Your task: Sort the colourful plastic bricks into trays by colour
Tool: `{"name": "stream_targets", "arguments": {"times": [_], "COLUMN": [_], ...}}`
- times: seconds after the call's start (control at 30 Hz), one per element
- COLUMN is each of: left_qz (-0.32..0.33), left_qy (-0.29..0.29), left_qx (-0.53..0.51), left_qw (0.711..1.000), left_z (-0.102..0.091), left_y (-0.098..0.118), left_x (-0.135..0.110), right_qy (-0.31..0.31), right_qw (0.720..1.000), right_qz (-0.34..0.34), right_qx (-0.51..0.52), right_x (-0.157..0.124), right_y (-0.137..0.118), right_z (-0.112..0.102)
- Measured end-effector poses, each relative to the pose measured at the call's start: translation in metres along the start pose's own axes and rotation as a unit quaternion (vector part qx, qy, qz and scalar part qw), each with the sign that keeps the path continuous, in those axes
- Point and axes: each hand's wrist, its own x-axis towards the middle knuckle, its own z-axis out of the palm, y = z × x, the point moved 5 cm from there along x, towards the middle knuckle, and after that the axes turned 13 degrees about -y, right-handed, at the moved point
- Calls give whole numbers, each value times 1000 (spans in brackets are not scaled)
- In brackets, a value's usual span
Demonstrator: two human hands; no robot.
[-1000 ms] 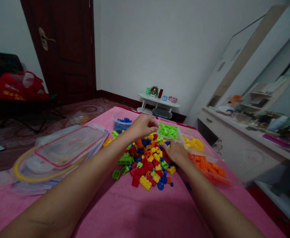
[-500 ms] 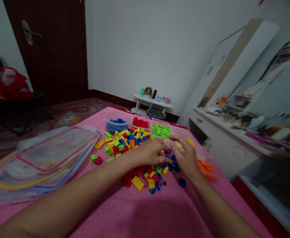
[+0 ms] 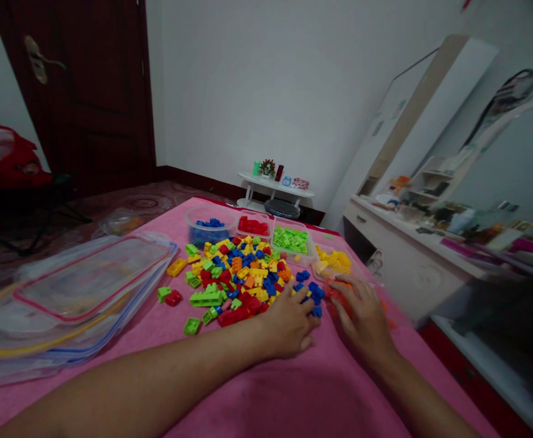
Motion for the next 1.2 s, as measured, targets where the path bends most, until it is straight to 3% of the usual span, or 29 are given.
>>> {"name": "stream_targets", "arguments": {"times": [0.13, 0.4, 0.57, 0.73, 0.97, 1.2], "left_qz": [-137, -230, -256, -255, -256, -243], "left_qy": [-2, -9, 5, -7, -3, -33], "left_qx": [-10, -18, -48, -58, -63, -97], "left_qw": [991, 973, 965, 965, 965, 965], "left_z": [-4, -23, -27, -28, -25, -33], "left_y": [-25, -60, -73, -73, -74, -79], "left_x": [0, -7, -13, -12, -11, -14], "right_qy": [5, -107, -106, -117, -128, -55], "right_qw": [997, 988, 984, 989, 987, 936], "right_qz": [-52, -99, -140, -92, 23, 188], "right_qx": [64, 44, -8, -19, 96, 291], "right_x": [-9, -6, -9, -14, -4, 27], "right_y": [-27, -74, -64, -36, -25, -24], "right_z": [6, 23, 27, 32, 52, 89]}}
